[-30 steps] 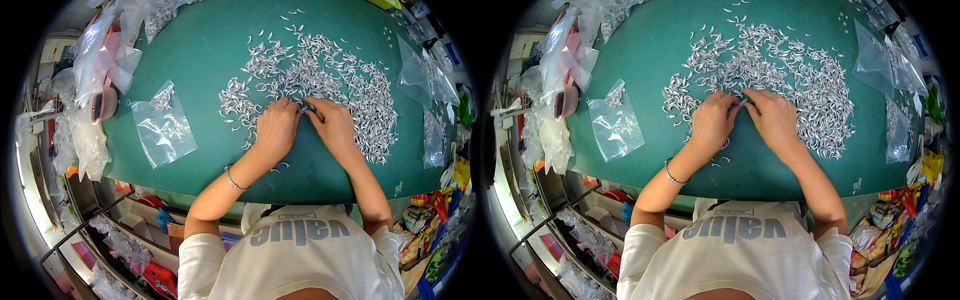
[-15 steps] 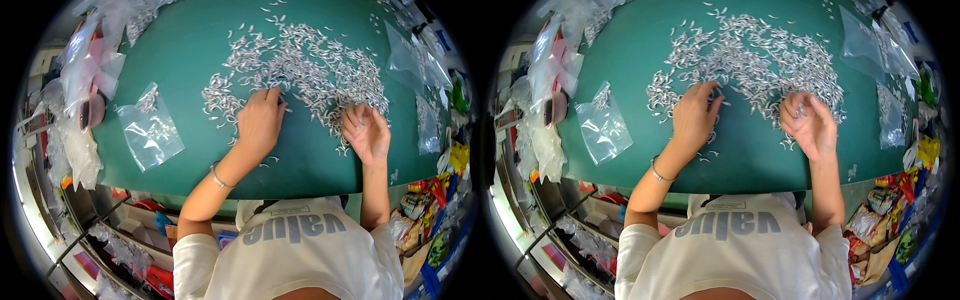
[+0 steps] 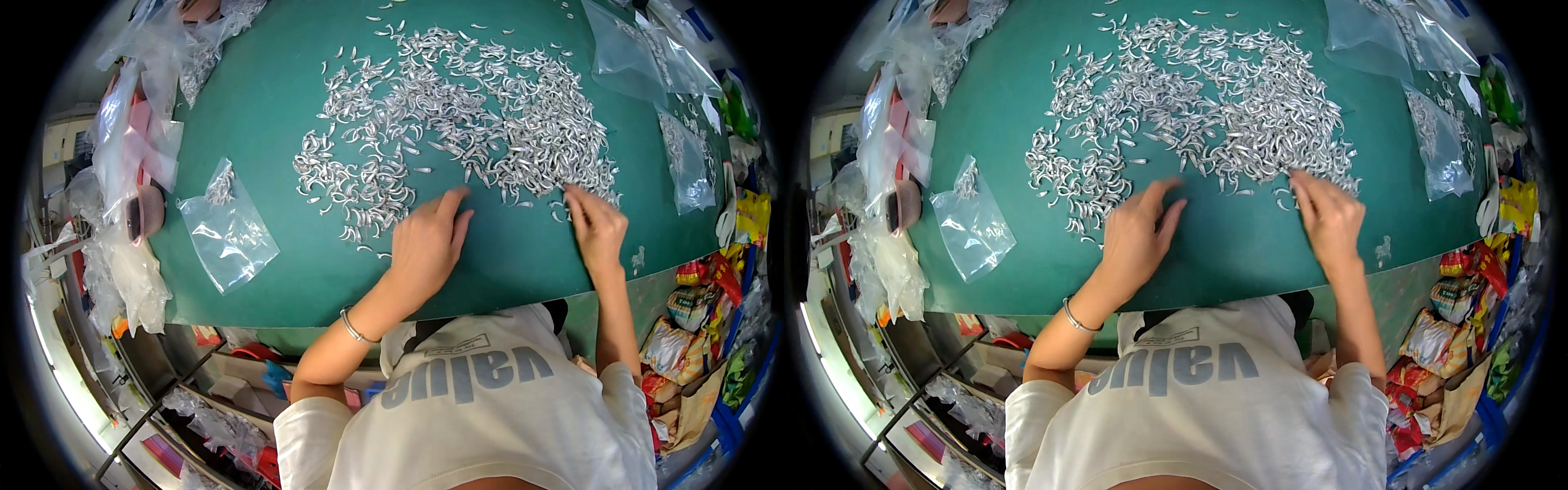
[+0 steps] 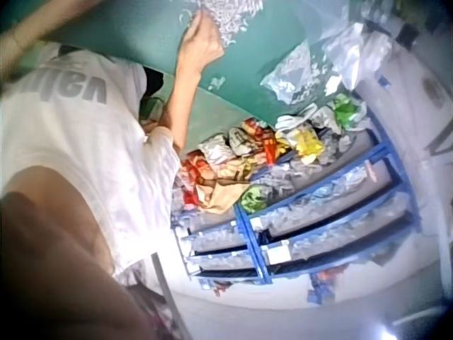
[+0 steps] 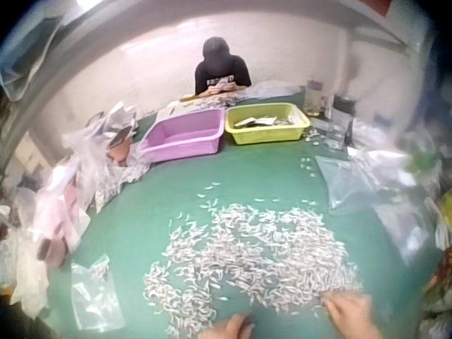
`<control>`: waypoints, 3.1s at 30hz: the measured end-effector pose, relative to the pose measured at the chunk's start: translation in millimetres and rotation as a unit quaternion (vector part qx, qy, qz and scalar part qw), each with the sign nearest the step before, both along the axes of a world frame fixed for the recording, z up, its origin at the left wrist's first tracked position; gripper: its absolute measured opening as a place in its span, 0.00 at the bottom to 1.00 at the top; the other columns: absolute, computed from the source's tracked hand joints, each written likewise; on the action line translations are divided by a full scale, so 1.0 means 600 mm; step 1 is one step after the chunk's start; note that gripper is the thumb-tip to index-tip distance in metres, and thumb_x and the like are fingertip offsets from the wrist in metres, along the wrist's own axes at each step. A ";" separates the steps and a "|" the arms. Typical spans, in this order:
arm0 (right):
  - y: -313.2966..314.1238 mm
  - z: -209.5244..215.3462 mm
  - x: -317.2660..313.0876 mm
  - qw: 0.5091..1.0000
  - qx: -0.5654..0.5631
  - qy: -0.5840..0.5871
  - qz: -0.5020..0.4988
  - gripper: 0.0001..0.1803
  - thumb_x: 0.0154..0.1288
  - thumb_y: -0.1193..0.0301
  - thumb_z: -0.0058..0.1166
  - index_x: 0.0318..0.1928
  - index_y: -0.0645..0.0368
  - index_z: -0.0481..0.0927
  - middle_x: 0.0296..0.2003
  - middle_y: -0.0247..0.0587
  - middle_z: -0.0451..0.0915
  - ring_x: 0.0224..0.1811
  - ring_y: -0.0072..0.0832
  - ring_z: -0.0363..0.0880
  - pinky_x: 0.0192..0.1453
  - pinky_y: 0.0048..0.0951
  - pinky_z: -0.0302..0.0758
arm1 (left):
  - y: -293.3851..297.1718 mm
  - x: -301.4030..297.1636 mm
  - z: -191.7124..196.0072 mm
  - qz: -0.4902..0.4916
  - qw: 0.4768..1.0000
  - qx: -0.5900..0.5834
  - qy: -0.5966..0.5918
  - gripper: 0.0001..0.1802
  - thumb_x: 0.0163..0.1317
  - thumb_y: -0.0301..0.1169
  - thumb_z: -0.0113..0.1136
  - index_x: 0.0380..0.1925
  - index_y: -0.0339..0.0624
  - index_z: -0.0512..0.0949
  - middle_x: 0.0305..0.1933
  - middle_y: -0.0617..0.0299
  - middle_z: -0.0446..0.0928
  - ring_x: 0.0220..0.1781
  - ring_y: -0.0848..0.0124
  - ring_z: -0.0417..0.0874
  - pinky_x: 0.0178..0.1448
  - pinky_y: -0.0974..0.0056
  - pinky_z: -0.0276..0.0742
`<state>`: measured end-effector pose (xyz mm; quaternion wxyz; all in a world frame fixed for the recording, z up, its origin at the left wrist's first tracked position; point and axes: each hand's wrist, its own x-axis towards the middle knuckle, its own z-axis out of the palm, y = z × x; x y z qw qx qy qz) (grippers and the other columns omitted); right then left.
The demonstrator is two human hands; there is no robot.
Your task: The person sorts small silver hook-shaped metal components on a green surface by hand, gathering them into piles and placing them into plastic bags.
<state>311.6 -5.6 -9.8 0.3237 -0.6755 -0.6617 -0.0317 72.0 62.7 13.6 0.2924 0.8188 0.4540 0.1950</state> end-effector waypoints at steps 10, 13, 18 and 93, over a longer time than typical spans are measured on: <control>0.039 0.032 -0.075 0.985 -0.168 -0.032 -0.037 0.16 0.56 0.62 0.59 0.46 0.50 0.80 0.14 0.38 0.75 0.14 0.36 0.74 0.18 0.34 0.68 | 0.027 0.069 -0.019 -0.039 0.998 0.042 0.027 0.20 0.53 0.34 0.63 0.47 0.45 0.75 0.28 0.55 0.76 0.28 0.56 0.78 0.29 0.57 0.71; 0.008 0.023 -0.104 0.981 -0.185 0.009 0.061 0.16 0.56 0.62 0.59 0.45 0.49 0.80 0.16 0.38 0.76 0.14 0.35 0.74 0.18 0.35 0.68 | 0.015 0.032 -0.012 -0.027 0.998 0.038 0.053 0.16 0.53 0.29 0.61 0.44 0.44 0.76 0.29 0.56 0.76 0.27 0.56 0.78 0.29 0.57 0.71; -0.016 0.021 -0.097 0.967 -0.159 0.130 0.148 0.16 0.55 0.64 0.59 0.46 0.52 0.80 0.18 0.39 0.77 0.14 0.36 0.74 0.18 0.35 0.68 | -0.015 -0.020 0.002 0.008 0.999 0.008 0.041 0.16 0.53 0.24 0.61 0.43 0.42 0.76 0.30 0.54 0.76 0.26 0.57 0.77 0.28 0.59 0.71; 0.039 0.034 -0.174 0.961 -0.223 0.137 0.092 0.07 0.58 0.70 0.57 0.36 0.55 0.75 0.20 0.40 0.77 0.18 0.38 0.76 0.20 0.34 0.69 | -0.054 -0.044 -0.005 0.152 0.988 0.013 -0.010 0.09 0.50 0.28 0.65 0.32 0.41 0.77 0.26 0.58 0.75 0.22 0.60 0.75 0.25 0.60 0.69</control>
